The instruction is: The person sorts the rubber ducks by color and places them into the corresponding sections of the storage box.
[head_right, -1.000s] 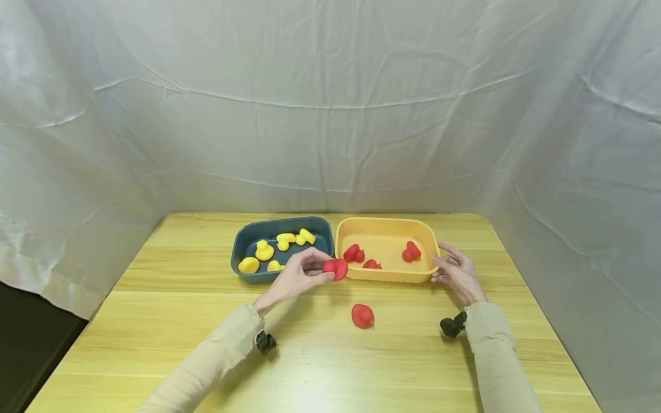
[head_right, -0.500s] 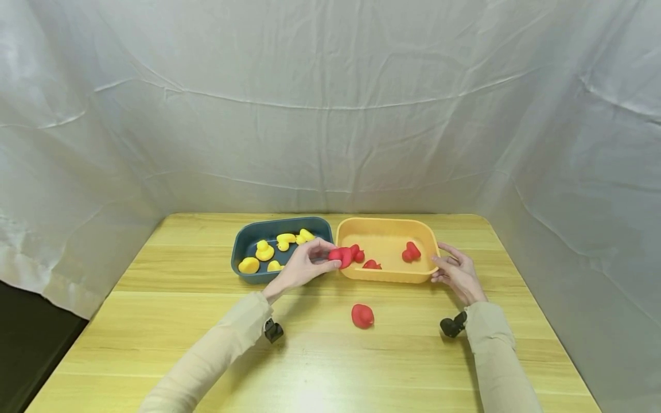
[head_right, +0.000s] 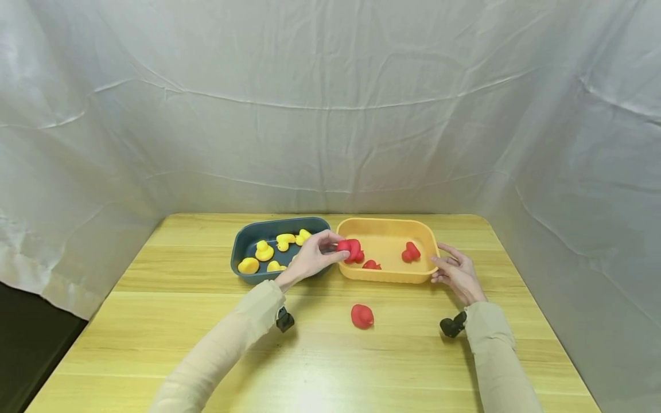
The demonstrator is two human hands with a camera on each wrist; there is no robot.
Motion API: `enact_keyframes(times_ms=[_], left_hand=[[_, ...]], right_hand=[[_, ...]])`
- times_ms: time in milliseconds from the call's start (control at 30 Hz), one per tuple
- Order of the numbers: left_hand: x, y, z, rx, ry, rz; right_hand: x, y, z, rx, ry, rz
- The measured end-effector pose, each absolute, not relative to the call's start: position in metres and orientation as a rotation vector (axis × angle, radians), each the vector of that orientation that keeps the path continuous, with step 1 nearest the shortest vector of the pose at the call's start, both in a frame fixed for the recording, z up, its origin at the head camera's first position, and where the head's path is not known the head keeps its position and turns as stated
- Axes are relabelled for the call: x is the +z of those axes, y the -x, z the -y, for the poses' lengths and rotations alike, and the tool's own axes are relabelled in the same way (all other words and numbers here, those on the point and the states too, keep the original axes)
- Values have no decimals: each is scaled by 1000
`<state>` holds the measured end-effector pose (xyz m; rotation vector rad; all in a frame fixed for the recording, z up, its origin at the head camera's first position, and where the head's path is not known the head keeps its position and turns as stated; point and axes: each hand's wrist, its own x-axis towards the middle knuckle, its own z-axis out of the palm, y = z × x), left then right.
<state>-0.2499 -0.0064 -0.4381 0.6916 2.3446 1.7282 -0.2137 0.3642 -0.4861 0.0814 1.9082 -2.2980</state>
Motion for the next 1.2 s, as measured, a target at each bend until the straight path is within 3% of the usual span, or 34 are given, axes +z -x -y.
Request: enact_keyframes(times_ms=[1200], left_hand=[[-447,280,-52,1712,-509,-2407]], right_hand=[[-486,213,-364,-2303,-82,-1891]])
